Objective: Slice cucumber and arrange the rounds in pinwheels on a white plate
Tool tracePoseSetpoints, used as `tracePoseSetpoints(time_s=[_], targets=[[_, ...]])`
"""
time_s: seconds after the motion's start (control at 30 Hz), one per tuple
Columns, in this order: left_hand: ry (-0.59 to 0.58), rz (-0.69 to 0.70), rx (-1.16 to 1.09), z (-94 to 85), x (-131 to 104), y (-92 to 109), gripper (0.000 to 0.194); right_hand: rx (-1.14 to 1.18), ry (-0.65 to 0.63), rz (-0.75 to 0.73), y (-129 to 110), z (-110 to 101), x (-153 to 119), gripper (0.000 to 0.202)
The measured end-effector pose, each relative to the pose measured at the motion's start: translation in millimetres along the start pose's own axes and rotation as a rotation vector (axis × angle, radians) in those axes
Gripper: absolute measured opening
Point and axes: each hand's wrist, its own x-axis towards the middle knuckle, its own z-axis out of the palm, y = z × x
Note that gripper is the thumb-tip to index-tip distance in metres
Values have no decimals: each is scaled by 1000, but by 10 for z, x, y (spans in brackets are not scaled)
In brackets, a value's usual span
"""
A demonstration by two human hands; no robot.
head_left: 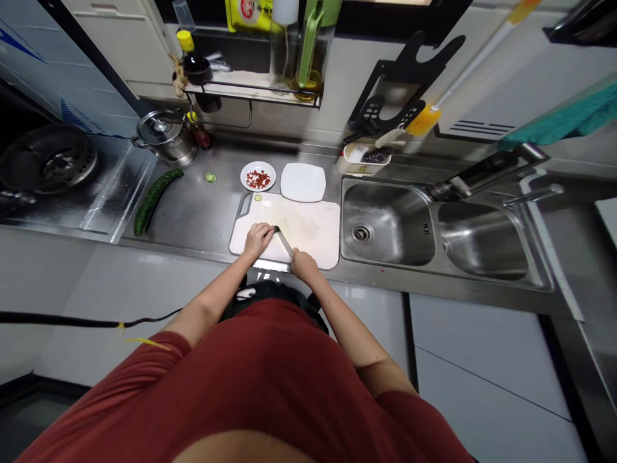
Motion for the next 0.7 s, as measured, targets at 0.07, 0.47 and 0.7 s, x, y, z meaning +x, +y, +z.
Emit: tracePoseSetpoints(time_s=[0.07, 0.47, 0.7], targets=[[3, -1, -1, -2, 0, 3, 23, 9, -8, -4, 43, -30, -14, 21], [20, -17, 1, -2, 0, 17, 21, -64, 209, 42, 264, -148, -82, 27], [38, -16, -13, -10, 5, 7, 21, -116, 376, 49, 338, -142, -117, 35]])
